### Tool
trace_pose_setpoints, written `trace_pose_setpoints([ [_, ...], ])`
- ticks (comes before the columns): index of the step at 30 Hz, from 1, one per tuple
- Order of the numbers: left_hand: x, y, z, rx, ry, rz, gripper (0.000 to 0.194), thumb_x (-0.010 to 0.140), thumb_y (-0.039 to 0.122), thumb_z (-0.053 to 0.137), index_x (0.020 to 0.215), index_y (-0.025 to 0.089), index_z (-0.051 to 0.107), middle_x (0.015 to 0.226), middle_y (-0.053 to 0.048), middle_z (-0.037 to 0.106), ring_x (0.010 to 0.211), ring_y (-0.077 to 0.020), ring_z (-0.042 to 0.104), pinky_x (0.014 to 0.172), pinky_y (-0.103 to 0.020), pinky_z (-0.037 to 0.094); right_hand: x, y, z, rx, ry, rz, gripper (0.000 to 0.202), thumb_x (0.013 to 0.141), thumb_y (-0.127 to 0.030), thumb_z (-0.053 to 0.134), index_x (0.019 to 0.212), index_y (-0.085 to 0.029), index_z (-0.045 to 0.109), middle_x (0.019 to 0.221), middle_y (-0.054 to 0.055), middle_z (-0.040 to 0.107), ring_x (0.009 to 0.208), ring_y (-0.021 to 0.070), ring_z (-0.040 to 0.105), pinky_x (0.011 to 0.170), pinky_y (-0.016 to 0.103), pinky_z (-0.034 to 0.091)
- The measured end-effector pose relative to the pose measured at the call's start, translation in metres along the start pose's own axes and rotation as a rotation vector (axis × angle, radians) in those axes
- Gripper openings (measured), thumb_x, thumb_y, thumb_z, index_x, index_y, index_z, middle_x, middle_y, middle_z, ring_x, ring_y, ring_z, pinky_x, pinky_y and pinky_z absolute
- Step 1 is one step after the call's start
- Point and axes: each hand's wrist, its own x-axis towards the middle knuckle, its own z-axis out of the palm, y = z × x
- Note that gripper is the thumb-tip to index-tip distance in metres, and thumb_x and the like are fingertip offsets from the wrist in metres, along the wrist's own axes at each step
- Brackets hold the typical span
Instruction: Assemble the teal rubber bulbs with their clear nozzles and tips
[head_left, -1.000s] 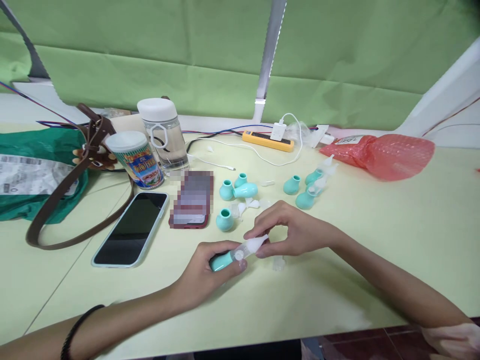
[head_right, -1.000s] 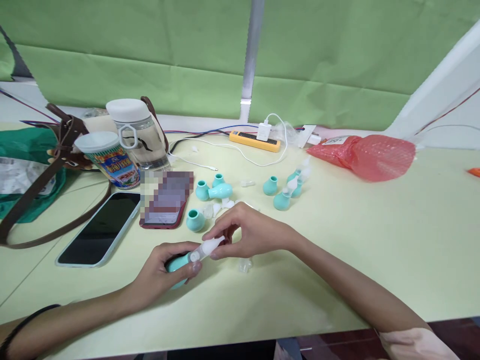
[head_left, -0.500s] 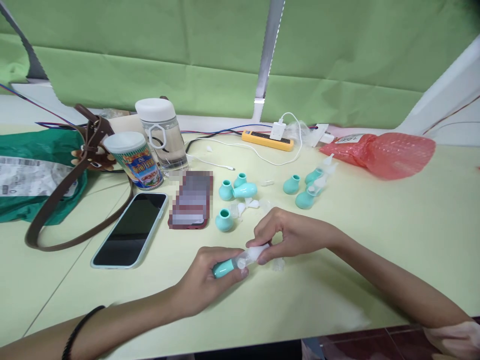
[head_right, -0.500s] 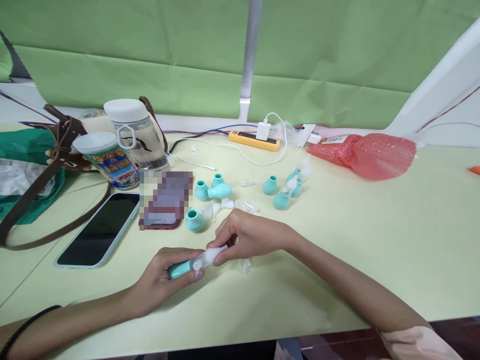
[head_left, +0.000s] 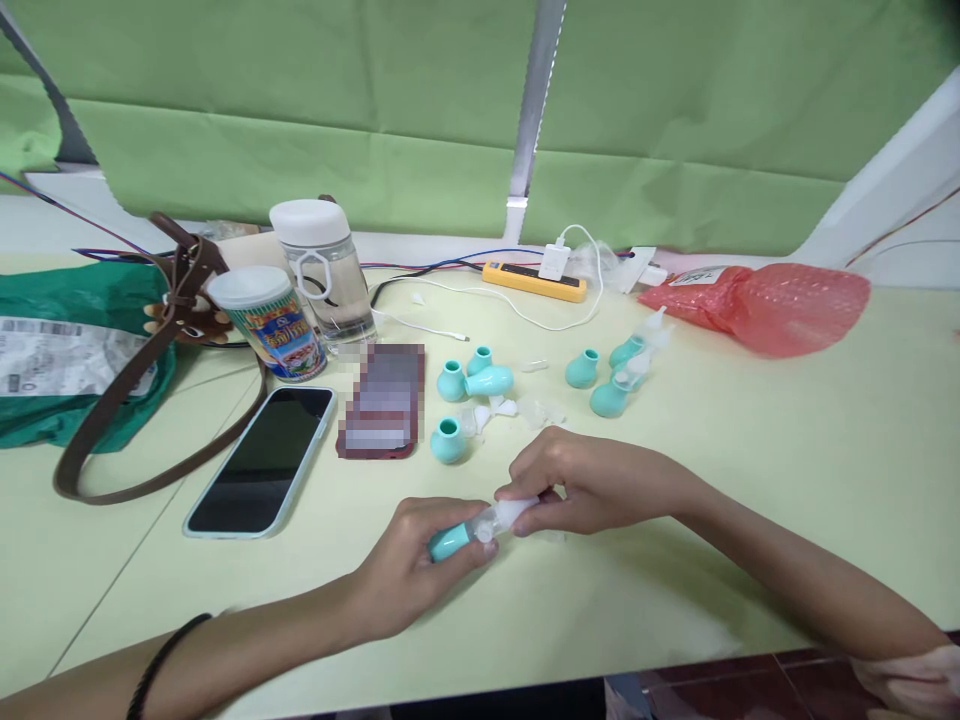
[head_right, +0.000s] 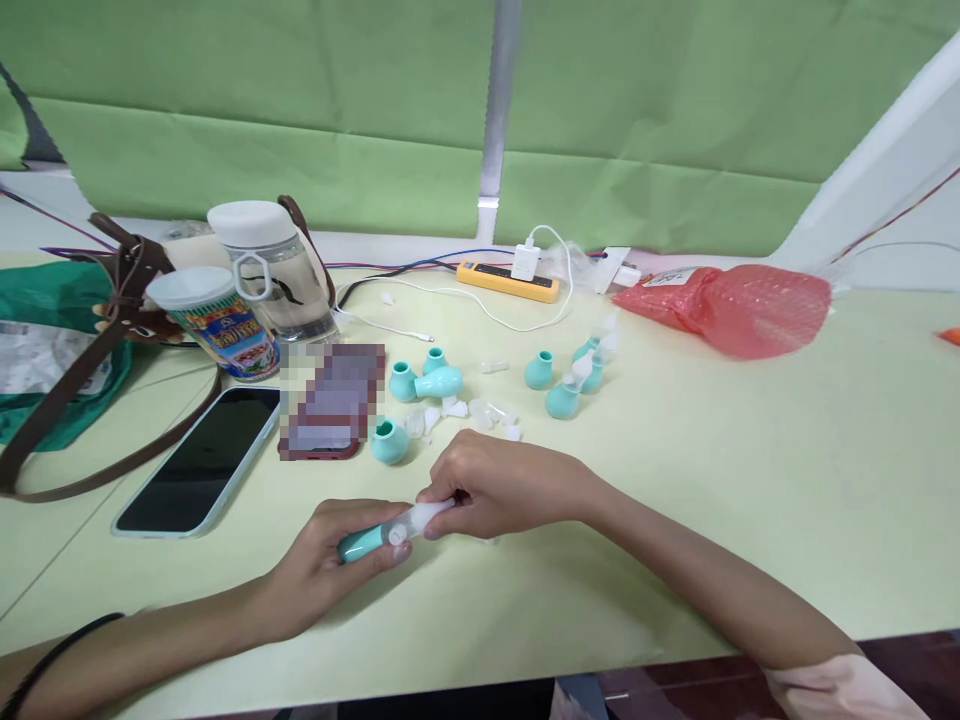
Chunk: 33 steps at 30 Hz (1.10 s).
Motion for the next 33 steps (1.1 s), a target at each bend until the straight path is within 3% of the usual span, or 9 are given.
trace_pose_setpoints([
  [7,-0.002,0.000,0.000,-0.025,-0.007,0.003,0.017,0.080,0.024,0.049,0.082,0.012,0.061,0.069,-0.002,0.058,0.058,-0.0114,0.045,0.054,-0.021,0.035,0.003,0.015,0.008,0.319,-0.005,-0.001,0.027,0.078,-0.029,0.052,0.094,-0.010,0.063,0.061,-0.001,0.052,0.052,0.0047,0.041,0.049,0.017,0.033],
  [29,-0.004,0.000,-0.001,-0.009,0.049,0.076,0.013,0.078,0.021,0.050,0.076,0.011,0.059,0.062,-0.001,0.051,0.055,-0.0109,0.042,0.051,-0.022,0.033,0.008,0.016,0.016,0.548,0.088,0.109,0.029,0.066,-0.027,0.064,0.092,-0.013,0.066,0.069,0.004,0.062,0.056,0.0074,0.047,0.049,0.019,0.037],
  [33,-0.006,-0.002,-0.001,-0.084,0.072,0.118,0.015,0.077,0.019,0.053,0.089,0.014,0.059,0.066,-0.002,0.056,0.057,-0.0118,0.049,0.054,-0.021,0.038,0.008,0.009,0.015,0.522,0.174,0.018,0.023,0.068,-0.024,0.062,0.089,-0.016,0.066,0.070,0.003,0.064,0.057,0.0073,0.051,0.051,0.019,0.041],
])
